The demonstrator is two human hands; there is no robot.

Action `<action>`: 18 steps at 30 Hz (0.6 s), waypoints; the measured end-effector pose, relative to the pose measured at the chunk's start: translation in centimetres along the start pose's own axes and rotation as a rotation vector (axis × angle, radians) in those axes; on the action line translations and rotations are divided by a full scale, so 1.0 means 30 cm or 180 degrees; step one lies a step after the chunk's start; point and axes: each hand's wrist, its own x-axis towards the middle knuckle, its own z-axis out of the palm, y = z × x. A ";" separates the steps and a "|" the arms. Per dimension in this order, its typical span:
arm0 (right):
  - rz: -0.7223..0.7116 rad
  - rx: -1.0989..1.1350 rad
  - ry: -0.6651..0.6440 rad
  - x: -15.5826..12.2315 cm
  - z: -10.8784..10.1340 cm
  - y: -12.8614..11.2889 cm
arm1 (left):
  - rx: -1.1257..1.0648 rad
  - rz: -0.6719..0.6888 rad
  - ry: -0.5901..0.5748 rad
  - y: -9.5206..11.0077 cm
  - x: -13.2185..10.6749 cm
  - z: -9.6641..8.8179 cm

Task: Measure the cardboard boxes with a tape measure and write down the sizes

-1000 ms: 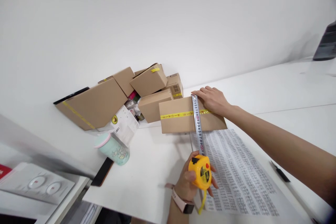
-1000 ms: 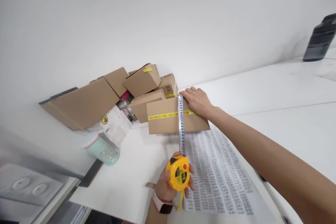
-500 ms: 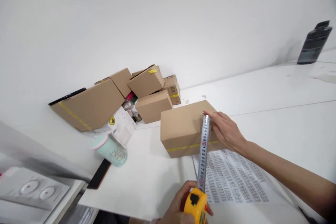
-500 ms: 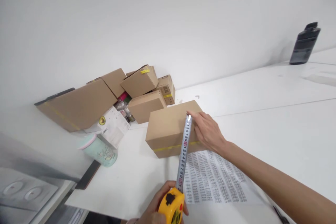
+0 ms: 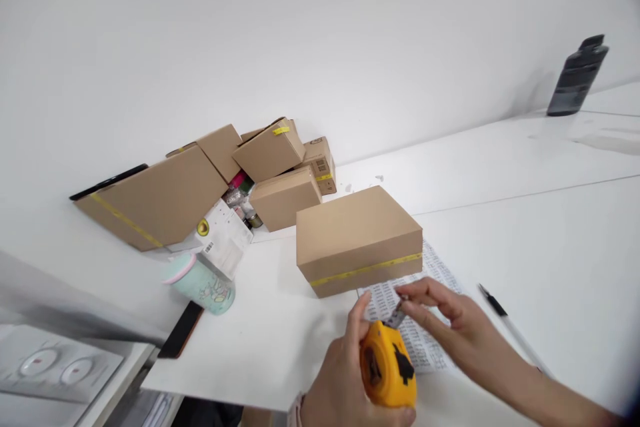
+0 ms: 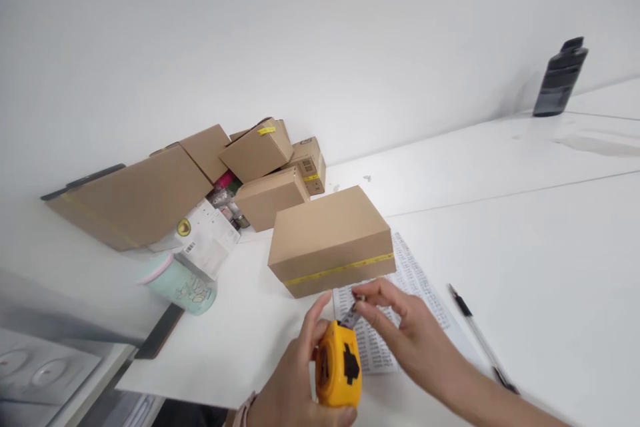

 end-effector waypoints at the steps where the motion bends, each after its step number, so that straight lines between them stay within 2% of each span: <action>1: -0.0138 -0.0114 0.0027 -0.022 0.016 0.001 | 0.0185 0.0179 0.0046 0.029 0.013 0.006; 3: -0.0477 -0.0362 0.0224 -0.051 0.022 0.007 | 0.0518 0.0532 0.0078 0.079 0.034 0.008; 6: -0.0699 -0.0953 0.0731 -0.065 -0.038 0.044 | 0.0916 0.0990 0.0371 0.140 0.070 -0.027; 7: -0.0579 -0.1222 0.0910 -0.067 -0.071 0.067 | 0.1098 0.1124 0.0607 0.157 0.090 -0.048; 9: -0.0067 -0.1815 0.1150 -0.078 -0.141 0.128 | 0.1610 0.1316 0.1241 0.186 0.146 -0.097; 11: 0.0559 -0.2365 0.1093 -0.103 -0.201 0.197 | 0.2163 0.1381 0.1866 0.203 0.222 -0.148; 13: 0.0993 -0.2767 0.0919 -0.135 -0.239 0.256 | 0.2601 0.1334 0.2265 0.204 0.307 -0.192; 15: 0.1188 -0.3043 0.0764 -0.167 -0.255 0.297 | 0.2899 0.1182 0.2353 0.191 0.386 -0.227; 18: 0.1171 -0.3156 0.0502 -0.194 -0.263 0.325 | 0.3155 0.0762 0.2046 0.160 0.472 -0.268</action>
